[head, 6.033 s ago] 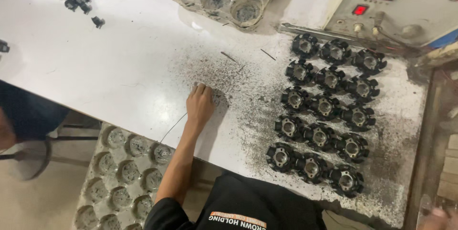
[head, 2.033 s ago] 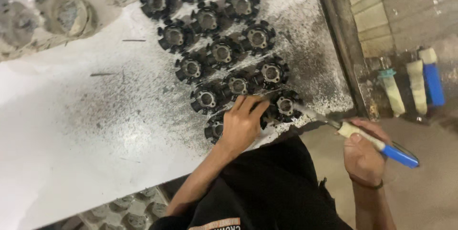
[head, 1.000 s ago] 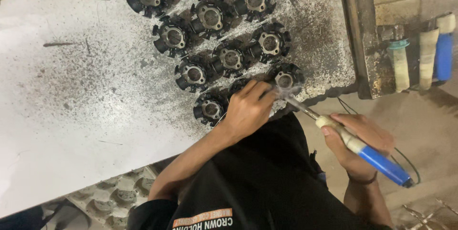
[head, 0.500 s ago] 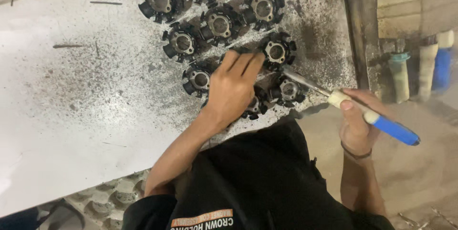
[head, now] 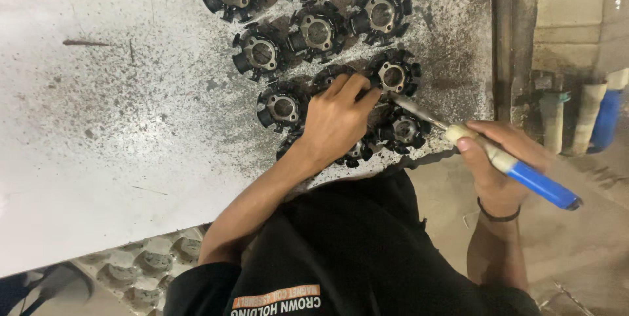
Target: The person uses a soldering iron to melt and clean the center hubs of black plastic impeller parts arranged on a workbench, working through them one at a time. They then place the finished parts into a molded tray, stack the trays, and begin snapping small black plastic components together in a row on the bench.
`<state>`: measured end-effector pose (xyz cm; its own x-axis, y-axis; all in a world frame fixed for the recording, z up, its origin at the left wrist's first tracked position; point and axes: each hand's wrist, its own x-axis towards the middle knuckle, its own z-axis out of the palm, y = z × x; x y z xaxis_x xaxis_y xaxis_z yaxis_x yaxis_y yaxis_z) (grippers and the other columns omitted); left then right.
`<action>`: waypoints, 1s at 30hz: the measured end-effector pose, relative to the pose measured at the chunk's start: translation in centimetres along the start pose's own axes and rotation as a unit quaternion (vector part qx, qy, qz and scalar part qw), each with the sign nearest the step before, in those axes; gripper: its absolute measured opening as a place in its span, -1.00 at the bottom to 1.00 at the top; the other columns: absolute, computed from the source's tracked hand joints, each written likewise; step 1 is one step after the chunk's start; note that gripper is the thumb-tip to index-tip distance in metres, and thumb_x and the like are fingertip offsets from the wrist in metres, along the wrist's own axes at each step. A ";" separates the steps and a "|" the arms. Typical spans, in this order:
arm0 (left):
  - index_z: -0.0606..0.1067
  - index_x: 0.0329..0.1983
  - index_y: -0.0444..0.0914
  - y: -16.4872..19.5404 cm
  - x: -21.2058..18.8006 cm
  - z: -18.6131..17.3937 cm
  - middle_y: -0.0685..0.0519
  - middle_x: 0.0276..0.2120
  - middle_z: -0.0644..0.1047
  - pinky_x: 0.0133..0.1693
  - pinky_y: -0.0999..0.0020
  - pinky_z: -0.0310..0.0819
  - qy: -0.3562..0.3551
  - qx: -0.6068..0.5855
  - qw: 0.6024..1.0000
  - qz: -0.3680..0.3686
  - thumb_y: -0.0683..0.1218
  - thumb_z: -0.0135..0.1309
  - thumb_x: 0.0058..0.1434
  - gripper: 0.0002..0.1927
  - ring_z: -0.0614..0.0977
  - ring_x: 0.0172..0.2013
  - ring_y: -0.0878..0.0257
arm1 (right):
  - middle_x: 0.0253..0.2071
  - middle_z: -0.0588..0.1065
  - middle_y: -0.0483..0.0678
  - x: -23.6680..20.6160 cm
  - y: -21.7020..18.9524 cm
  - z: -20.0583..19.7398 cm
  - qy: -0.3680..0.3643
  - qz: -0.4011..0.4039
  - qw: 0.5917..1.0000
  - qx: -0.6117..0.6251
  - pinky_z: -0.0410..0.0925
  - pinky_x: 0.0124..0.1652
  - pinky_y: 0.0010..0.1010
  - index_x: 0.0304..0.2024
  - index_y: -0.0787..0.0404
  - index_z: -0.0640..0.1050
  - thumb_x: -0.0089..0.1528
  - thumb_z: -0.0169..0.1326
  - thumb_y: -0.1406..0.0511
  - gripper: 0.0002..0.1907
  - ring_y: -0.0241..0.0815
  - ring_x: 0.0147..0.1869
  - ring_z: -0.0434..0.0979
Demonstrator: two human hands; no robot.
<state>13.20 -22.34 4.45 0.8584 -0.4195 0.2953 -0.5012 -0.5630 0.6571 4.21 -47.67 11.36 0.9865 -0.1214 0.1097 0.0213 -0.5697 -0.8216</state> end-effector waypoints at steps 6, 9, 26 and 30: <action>0.59 -0.13 -0.32 0.1 -0.4 0.6 -0.05 -0.21 0.49 -0.35 0.20 0.57 -0.038 -0.022 0.999 0.002 -0.32 0.16 -0.09 -0.63 0.60 -0.19 0.04 | -0.18 0.62 0.12 2.5 -4.4 0.0 -0.065 -0.057 0.994 -0.064 0.48 -0.23 -0.55 -0.05 0.38 0.62 0.27 0.37 0.37 -0.73 -0.15 -0.17 0.70; 0.56 -0.10 -0.31 0.1 0.1 0.9 -0.06 -0.15 0.51 -0.27 0.27 0.64 -0.031 -0.029 0.999 -0.001 -0.37 0.11 -0.06 -0.60 0.62 -0.10 0.08 | -0.18 0.62 0.13 3.1 -5.3 -0.2 -0.082 -0.062 0.991 -0.084 0.46 -0.31 -0.54 -0.04 0.38 0.63 0.23 0.39 0.39 -0.71 -0.17 -0.22 0.69; 0.61 -0.11 -0.25 -1.4 7.4 -6.0 0.01 -0.22 0.50 -0.39 0.28 0.57 0.071 0.068 0.995 -0.003 -0.36 0.11 0.08 -0.68 0.63 -0.22 0.11 | -0.12 0.57 0.17 5.1 2.3 3.6 0.108 -0.020 0.977 0.181 0.48 -0.06 -0.35 -0.05 0.51 0.58 0.40 0.28 0.33 -0.72 -0.03 -0.11 0.61; 0.62 -0.11 -0.22 -4.1 6.1 -2.3 0.05 -0.20 0.47 -0.38 0.21 0.57 0.073 0.052 0.996 -0.030 -0.30 0.12 0.08 -0.69 0.62 -0.25 0.12 | -0.10 0.58 0.16 6.6 2.4 3.8 0.072 0.002 0.980 0.186 0.53 -0.09 -0.37 -0.04 0.50 0.59 0.42 0.32 0.31 -0.70 -0.06 -0.12 0.64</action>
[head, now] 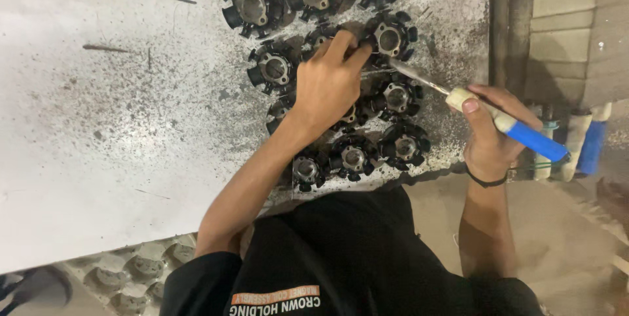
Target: The person uses a soldering iron to melt and clean the center hubs of black plastic impeller parts arranged on a workbench, working through them one at a time. They then place the finished parts into a molded tray, stack the trays, and begin snapping small black plastic components together in a row on the bench.
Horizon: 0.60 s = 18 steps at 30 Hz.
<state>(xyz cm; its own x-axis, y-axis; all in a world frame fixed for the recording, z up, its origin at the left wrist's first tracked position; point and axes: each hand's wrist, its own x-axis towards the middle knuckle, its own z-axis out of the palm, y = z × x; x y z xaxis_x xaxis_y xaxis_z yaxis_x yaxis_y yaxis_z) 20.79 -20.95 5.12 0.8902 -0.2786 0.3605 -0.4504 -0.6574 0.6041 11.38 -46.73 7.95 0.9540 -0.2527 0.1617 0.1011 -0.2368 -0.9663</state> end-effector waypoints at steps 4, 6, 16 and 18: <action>0.62 -0.17 -0.21 -1.1 -0.9 1.2 0.07 -0.22 0.49 -0.35 0.21 0.59 0.006 -0.003 1.000 0.002 -0.27 0.14 0.09 -0.76 0.63 -0.23 0.12 | -0.10 0.59 0.13 0.5 0.2 0.3 -0.004 0.007 1.000 0.023 0.55 -0.09 -0.39 -0.02 0.47 0.58 0.39 0.33 0.31 -0.69 -0.08 -0.13 0.68; 0.61 -0.20 -0.20 -1.2 -0.8 1.4 0.06 -0.22 0.49 -0.36 0.21 0.59 0.006 -0.008 1.000 0.001 -0.26 0.14 0.08 -0.78 0.63 -0.23 0.12 | -0.13 0.59 0.15 0.6 0.1 0.3 -0.015 0.014 1.000 0.012 0.53 -0.06 -0.39 -0.03 0.52 0.60 0.42 0.34 0.33 -0.70 -0.07 -0.10 0.67; 0.60 -0.17 -0.25 -1.2 -0.6 2.5 -0.01 -0.22 0.48 -0.35 0.23 0.61 -0.020 -0.019 0.999 0.018 -0.30 0.15 0.05 -0.74 0.63 -0.23 0.10 | -0.17 0.61 0.15 4.4 -6.2 1.9 -0.124 -0.069 0.969 -0.200 0.42 -0.21 -0.52 -0.04 0.44 0.63 0.32 0.34 0.36 -0.75 -0.16 -0.18 0.64; 0.58 -0.16 -0.26 -1.0 -0.6 2.7 -0.03 -0.22 0.48 -0.35 0.19 0.61 -0.026 -0.026 0.999 0.018 -0.30 0.16 0.00 -0.71 0.64 -0.23 0.06 | -0.17 0.61 0.15 5.1 -8.0 2.7 -0.158 -0.128 0.950 -0.239 0.45 -0.22 -0.53 -0.05 0.44 0.62 0.33 0.35 0.39 -0.76 -0.14 -0.13 0.67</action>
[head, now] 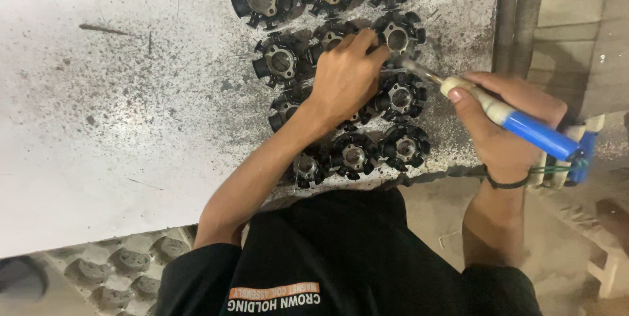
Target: The person uses a soldering iron to melt and clean the center hubs of black plastic impeller parts arranged on a workbench, working through them one at a time. They then place the finished parts into a molded tray, stack the trays, and begin snapping small black plastic components together in a row on the bench.
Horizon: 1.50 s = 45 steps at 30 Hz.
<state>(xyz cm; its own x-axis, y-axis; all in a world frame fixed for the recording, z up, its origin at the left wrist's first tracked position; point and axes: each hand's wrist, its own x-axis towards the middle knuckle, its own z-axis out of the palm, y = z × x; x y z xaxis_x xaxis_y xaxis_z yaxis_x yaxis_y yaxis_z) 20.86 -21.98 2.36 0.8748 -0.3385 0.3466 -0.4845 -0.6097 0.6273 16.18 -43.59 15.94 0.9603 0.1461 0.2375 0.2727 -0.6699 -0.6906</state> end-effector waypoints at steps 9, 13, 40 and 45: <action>0.54 -0.11 -0.29 2.9 1.0 -6.1 -0.14 -0.35 0.56 -0.46 0.07 0.55 -0.041 -0.090 0.994 -0.044 -0.28 0.12 0.15 -0.78 0.63 -0.48 -0.06 | -0.12 0.60 0.11 1.1 -0.5 -1.0 0.014 0.122 0.987 0.100 0.52 -0.11 -0.45 -0.03 0.40 0.60 0.32 0.28 0.39 -0.78 -0.13 -0.11 0.66; 0.52 -0.12 -0.30 4.8 3.0 -12.2 -0.08 -0.46 0.60 -0.72 0.27 0.25 0.059 -0.105 0.992 0.038 -0.36 0.02 0.35 -0.85 0.51 -0.71 0.19 | -0.03 0.57 0.14 -0.3 3.1 1.4 0.124 0.149 0.884 0.425 0.58 -0.04 -0.27 0.06 0.46 0.59 0.39 0.23 0.46 -0.79 0.01 -0.02 0.66; 0.66 -0.19 -0.17 -5.2 5.9 -1.1 -0.06 -0.28 0.52 -0.37 0.06 0.58 0.085 -0.024 0.996 -0.019 -0.23 0.21 0.05 -0.76 0.67 -0.36 -0.06 | -0.04 0.64 0.14 7.4 0.7 1.5 -0.037 0.072 0.990 0.116 0.54 -0.04 -0.48 0.06 0.41 0.64 0.37 0.32 0.42 -0.76 -0.18 -0.03 0.70; 0.65 -0.13 -0.10 -4.7 6.3 -1.8 -0.02 -0.25 0.57 -0.34 0.06 0.60 0.078 -0.080 0.993 -0.036 -0.22 0.24 0.10 -0.73 0.68 -0.41 -0.05 | -0.06 0.65 0.15 8.3 1.0 0.4 -0.068 0.060 0.994 0.059 0.50 -0.08 -0.48 0.02 0.41 0.66 0.40 0.34 0.41 -0.81 -0.14 -0.06 0.68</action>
<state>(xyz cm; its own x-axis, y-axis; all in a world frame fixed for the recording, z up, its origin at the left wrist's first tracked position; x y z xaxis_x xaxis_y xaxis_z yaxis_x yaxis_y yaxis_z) 28.64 -20.01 2.85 0.9025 -0.1761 0.3930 -0.4258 -0.5014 0.7532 24.43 -42.78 16.99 0.9831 0.1732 0.0601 0.1537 -0.6002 -0.7850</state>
